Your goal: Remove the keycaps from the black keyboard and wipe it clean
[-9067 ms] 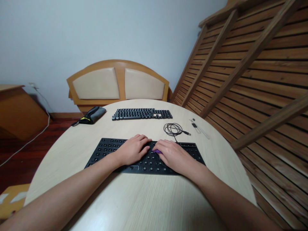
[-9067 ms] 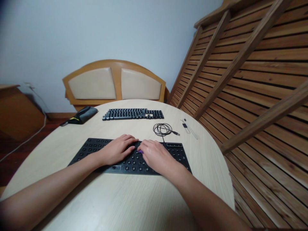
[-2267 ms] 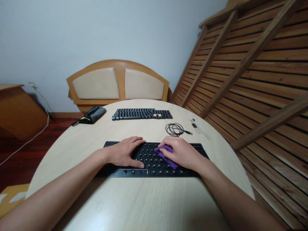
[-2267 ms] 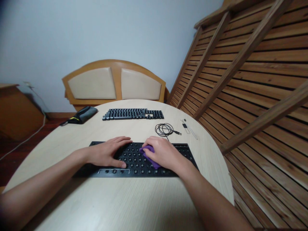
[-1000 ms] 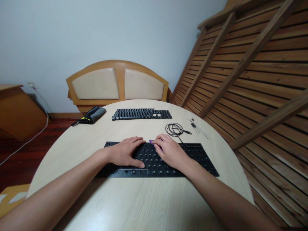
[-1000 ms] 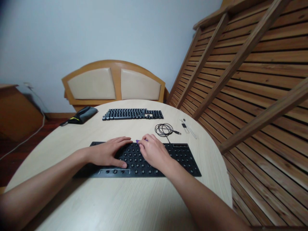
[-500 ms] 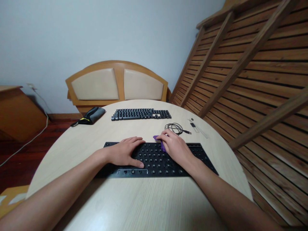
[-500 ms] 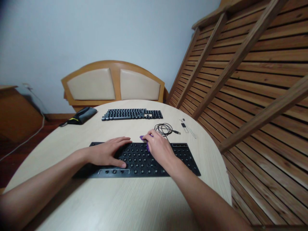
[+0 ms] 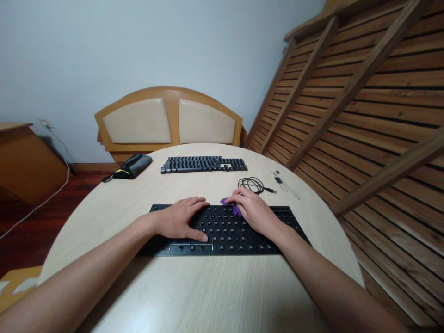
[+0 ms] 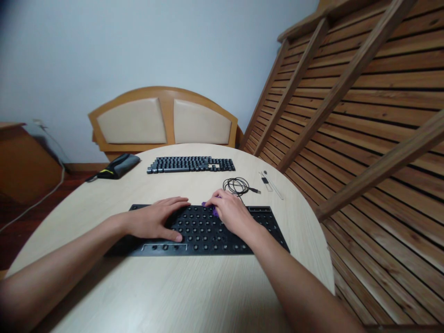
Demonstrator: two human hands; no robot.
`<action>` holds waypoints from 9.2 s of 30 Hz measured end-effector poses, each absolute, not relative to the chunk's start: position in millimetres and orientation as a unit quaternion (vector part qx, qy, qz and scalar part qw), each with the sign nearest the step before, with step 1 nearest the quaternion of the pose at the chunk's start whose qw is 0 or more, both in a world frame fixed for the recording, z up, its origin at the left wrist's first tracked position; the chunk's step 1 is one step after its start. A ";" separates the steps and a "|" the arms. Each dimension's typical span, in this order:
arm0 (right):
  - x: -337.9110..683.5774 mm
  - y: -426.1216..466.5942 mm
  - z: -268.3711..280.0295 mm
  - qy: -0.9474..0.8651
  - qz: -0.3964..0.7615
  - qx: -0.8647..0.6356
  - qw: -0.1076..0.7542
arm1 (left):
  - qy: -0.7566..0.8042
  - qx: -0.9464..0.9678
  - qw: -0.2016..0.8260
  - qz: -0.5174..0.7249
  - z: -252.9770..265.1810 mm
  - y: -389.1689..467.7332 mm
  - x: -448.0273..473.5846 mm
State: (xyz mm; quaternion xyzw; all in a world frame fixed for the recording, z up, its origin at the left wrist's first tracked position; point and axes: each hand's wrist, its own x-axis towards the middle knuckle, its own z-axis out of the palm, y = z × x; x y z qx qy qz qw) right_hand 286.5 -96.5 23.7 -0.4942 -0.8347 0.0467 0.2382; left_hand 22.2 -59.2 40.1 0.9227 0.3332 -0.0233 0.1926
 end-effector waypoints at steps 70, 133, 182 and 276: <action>290.1 -106.2 40.1 -0.899 0.002 -0.419 0.128 | 0.332 0.922 0.196 -0.029 39.0 -57.4 21.1; 261.9 -119.0 37.5 -0.893 0.002 -0.434 0.117 | 0.344 0.918 0.195 -0.041 42.7 -59.8 23.7; 279.8 -124.1 49.7 -0.891 0.076 -0.433 0.111 | 0.334 0.922 0.195 -0.026 39.0 -58.0 21.4; 273.9 -134.1 63.1 -0.865 0.151 -0.474 0.063 | 0.331 0.923 0.192 -0.027 40.2 -58.4 21.7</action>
